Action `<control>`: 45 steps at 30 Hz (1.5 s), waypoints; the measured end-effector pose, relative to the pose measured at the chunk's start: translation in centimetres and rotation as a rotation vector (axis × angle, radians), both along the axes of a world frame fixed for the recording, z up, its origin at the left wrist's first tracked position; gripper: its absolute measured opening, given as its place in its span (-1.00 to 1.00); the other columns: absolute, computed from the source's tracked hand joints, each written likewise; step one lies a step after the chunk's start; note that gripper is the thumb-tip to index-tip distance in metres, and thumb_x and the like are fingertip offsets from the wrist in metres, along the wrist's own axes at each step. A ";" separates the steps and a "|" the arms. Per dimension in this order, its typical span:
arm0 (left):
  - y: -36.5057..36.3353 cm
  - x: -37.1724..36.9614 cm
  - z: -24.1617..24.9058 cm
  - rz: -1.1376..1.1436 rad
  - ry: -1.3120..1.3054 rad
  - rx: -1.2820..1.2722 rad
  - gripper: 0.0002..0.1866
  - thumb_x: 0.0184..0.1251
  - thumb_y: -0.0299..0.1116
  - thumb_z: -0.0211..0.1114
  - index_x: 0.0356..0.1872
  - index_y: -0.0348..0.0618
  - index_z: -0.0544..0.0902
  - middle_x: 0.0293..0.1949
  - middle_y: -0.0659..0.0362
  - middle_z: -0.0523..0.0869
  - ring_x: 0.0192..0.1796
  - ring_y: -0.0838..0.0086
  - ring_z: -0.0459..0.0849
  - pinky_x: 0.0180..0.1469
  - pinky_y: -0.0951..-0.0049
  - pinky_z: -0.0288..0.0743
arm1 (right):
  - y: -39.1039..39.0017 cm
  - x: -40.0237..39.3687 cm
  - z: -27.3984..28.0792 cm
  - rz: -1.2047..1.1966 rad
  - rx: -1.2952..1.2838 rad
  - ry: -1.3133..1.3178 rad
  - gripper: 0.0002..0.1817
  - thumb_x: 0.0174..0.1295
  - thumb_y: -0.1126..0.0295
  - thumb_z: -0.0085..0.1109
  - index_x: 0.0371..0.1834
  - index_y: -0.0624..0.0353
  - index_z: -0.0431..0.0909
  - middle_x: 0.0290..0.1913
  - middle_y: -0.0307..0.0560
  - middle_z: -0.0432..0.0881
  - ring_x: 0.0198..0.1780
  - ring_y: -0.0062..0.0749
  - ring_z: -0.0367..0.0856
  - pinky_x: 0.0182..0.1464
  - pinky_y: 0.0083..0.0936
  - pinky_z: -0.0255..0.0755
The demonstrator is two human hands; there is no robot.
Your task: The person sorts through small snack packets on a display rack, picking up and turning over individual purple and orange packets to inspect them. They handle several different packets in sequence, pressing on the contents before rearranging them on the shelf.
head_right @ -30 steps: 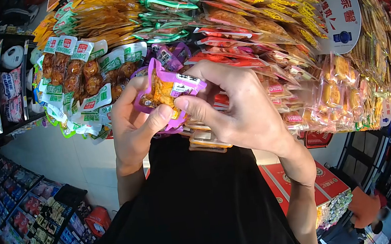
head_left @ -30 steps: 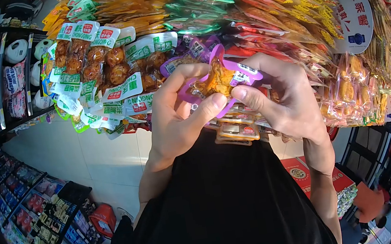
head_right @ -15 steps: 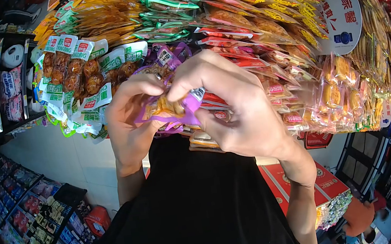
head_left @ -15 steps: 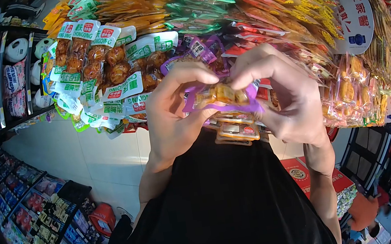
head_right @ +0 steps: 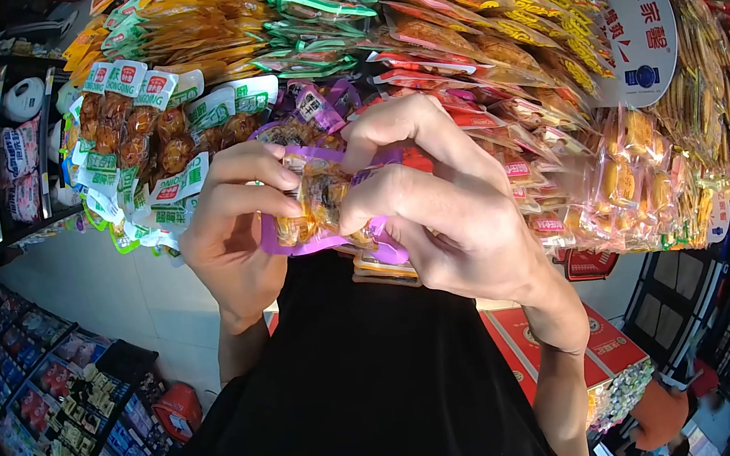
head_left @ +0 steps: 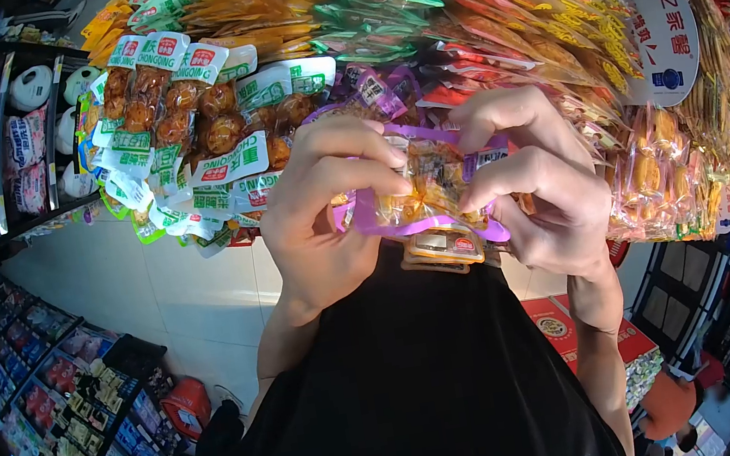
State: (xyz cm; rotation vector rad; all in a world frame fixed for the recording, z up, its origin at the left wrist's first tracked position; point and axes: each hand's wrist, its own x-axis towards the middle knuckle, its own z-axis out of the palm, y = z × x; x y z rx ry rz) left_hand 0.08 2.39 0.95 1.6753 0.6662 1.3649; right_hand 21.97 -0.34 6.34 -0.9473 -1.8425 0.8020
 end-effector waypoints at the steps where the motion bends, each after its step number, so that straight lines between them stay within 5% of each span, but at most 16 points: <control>1: -0.2 0.1 0.1 0.023 0.003 -0.032 -0.73 0.08 -0.72 0.40 -0.21 -0.15 0.79 -0.04 0.11 0.74 0.03 0.22 0.71 0.15 0.25 0.56 | 0.0 0.0 0.1 0.001 0.000 0.000 -0.64 -0.12 0.83 0.32 -0.23 0.22 0.70 -0.03 0.08 0.56 0.11 0.02 0.62 0.18 -0.03 0.55; 10: 0.1 -0.3 -0.1 0.042 0.072 0.077 -0.64 0.06 -0.67 0.46 -0.08 -0.11 0.84 0.11 0.07 0.71 0.14 0.20 0.68 0.16 0.25 0.56 | 0.0 -0.1 0.7 0.018 -0.006 -0.017 -0.64 -0.16 0.81 0.35 -0.27 0.19 0.73 -0.08 0.02 0.52 0.04 -0.03 0.61 0.09 -0.07 0.56; 13: 0.1 -0.3 0.1 0.051 0.069 0.083 -0.64 0.06 -0.65 0.46 -0.09 -0.09 0.84 0.13 0.05 0.70 0.15 0.18 0.67 0.15 0.25 0.57 | 0.1 -0.4 0.7 0.006 0.001 0.024 -0.60 -0.22 0.82 0.32 -0.28 0.16 0.74 -0.07 -0.06 0.50 0.00 -0.17 0.58 0.03 -0.26 0.49; 20: 0.3 -0.5 0.4 0.044 0.099 0.107 -0.65 0.08 -0.62 0.49 -0.06 -0.15 0.82 0.12 0.03 0.70 0.15 0.16 0.68 0.16 0.23 0.58 | 0.0 -0.5 0.5 -0.006 -0.047 0.086 -0.61 -0.07 0.83 0.34 -0.18 0.18 0.76 -0.07 -0.03 0.59 -0.05 -0.22 0.65 -0.02 -0.32 0.55; 25: -0.5 -0.5 0.4 0.057 0.045 -0.070 -0.82 0.22 -0.60 0.50 -0.16 -0.29 0.76 -0.03 0.03 0.74 -0.05 0.26 0.73 0.05 0.35 0.58 | 0.7 -0.9 1.2 -0.074 -0.049 0.040 -0.57 0.00 0.52 0.64 -0.02 0.31 0.73 -0.11 0.03 0.73 -0.11 -0.18 0.72 -0.03 -0.33 0.61; 29: -0.7 -0.1 0.2 0.196 0.047 -0.179 -0.79 0.23 -0.63 0.48 -0.12 -0.29 0.73 -0.07 0.05 0.75 -0.11 0.32 0.73 -0.02 0.39 0.58 | 1.2 -1.3 1.0 -0.197 -0.050 -0.008 -0.59 0.04 0.55 0.60 0.00 0.33 0.72 -0.10 0.03 0.73 -0.11 -0.17 0.73 -0.02 -0.35 0.62; 31: -0.4 0.0 -0.4 0.408 0.136 -0.183 -0.71 0.26 -0.65 0.46 0.00 -0.28 0.69 -0.09 0.03 0.74 -0.14 0.30 0.74 -0.06 0.38 0.59 | 1.5 -1.4 1.2 -0.248 -0.096 -0.104 -0.59 0.06 0.57 0.58 0.01 0.33 0.71 -0.10 0.04 0.72 -0.11 -0.14 0.74 -0.03 -0.33 0.63; 35: -0.3 -0.6 -0.7 0.387 0.449 -0.113 -0.61 0.33 -0.55 0.47 0.16 -0.25 0.64 0.04 0.06 0.72 0.02 0.30 0.72 0.08 0.32 0.58 | 3.1 -1.6 -0.1 -0.268 -0.062 -0.341 -0.63 0.13 0.60 0.49 0.03 0.31 0.66 -0.17 0.10 0.65 -0.19 0.07 0.70 -0.13 -0.20 0.62; 37: -0.4 -0.6 -1.3 0.274 0.868 -0.004 -0.43 0.23 -0.51 0.53 0.29 -0.13 0.60 0.20 0.02 0.65 0.21 0.10 0.64 0.28 0.12 0.45 | 3.7 -2.1 -1.2 -0.289 0.020 -0.428 -0.67 0.17 0.59 0.45 0.00 0.29 0.64 -0.21 0.13 0.60 -0.26 0.17 0.68 -0.21 -0.08 0.60; 41: -0.8 -0.5 -1.8 0.235 1.016 0.029 -0.24 0.13 -0.47 0.57 0.44 -0.05 0.53 0.39 0.02 0.50 0.41 0.05 0.46 0.43 -0.01 0.22 | 4.7 -2.4 -2.2 -0.325 0.099 -0.432 -0.67 0.16 0.59 0.45 0.00 0.27 0.65 -0.20 0.13 0.62 -0.24 0.18 0.70 -0.21 -0.07 0.61; 45: -0.6 -0.4 -1.7 0.235 1.017 0.038 -0.26 0.15 -0.47 0.56 0.43 -0.02 0.55 0.38 0.02 0.51 0.38 0.02 0.47 0.42 -0.01 0.24 | 4.7 -2.3 -2.4 -0.347 0.082 -0.477 -0.66 0.16 0.59 0.47 0.01 0.26 0.65 -0.16 0.11 0.65 -0.17 0.13 0.72 -0.14 -0.12 0.62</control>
